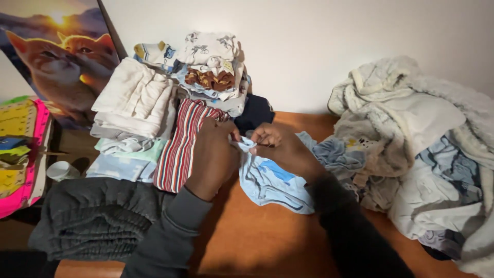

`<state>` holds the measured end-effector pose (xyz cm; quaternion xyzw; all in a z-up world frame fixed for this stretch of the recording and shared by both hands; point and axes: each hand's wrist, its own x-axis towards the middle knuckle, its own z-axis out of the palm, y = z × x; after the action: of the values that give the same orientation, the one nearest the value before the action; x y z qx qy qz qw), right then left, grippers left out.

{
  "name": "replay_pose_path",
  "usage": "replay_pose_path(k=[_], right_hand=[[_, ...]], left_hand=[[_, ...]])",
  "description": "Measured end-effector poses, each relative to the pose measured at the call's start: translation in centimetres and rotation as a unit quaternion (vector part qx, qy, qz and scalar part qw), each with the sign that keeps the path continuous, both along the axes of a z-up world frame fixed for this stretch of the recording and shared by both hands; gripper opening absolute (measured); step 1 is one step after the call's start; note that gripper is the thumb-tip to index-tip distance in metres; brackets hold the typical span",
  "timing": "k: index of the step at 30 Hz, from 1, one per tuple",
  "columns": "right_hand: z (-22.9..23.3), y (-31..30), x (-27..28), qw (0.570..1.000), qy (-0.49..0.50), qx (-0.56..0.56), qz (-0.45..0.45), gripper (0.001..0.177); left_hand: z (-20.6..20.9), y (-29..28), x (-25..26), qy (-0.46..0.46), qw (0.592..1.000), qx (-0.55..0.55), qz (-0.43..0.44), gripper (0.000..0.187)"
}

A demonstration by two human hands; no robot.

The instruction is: Folding baby clothes and stacking them neatly on a desk.

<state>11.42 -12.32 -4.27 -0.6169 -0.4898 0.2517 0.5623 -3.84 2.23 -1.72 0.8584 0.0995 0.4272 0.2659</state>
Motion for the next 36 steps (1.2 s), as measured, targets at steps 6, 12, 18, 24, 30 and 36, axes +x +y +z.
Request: replay_pose_path(k=[6, 12, 18, 24, 30, 36], right_hand=[[-1.0, -0.8, 1.1, 0.998, -0.018, -0.048, -0.024, 0.017], [1.8, -2.1, -0.6, 0.995, 0.082, -0.022, 0.059, 0.043], [0.4, -4.4, 0.7, 0.994, 0.020, -0.088, -0.062, 0.036], [-4.2, -7.0, 1.9, 0.954, -0.101, -0.258, -0.113, 0.027], [-3.3, -8.8, 0.7, 0.907, -0.335, -0.225, -0.119, 0.043], [-1.5, -15.5, 1.5, 0.817, -0.415, -0.238, -0.322, 0.054]], left_hand=[[-2.1, 0.4, 1.4, 0.026, 0.997, -0.039, -0.064, 0.016], [0.3, -0.8, 0.8, 0.067, 0.969, -0.171, -0.164, 0.026], [-0.1, -4.0, 0.3, 0.071, 0.975, -0.181, -0.110, 0.024], [-7.9, -5.2, 0.9, 0.185, 0.979, 0.084, -0.025, 0.012], [-8.3, -3.8, 0.1, 0.104, 0.986, 0.043, -0.121, 0.012], [-6.6, -5.3, -1.3, 0.320, 0.939, 0.122, 0.027, 0.017]])
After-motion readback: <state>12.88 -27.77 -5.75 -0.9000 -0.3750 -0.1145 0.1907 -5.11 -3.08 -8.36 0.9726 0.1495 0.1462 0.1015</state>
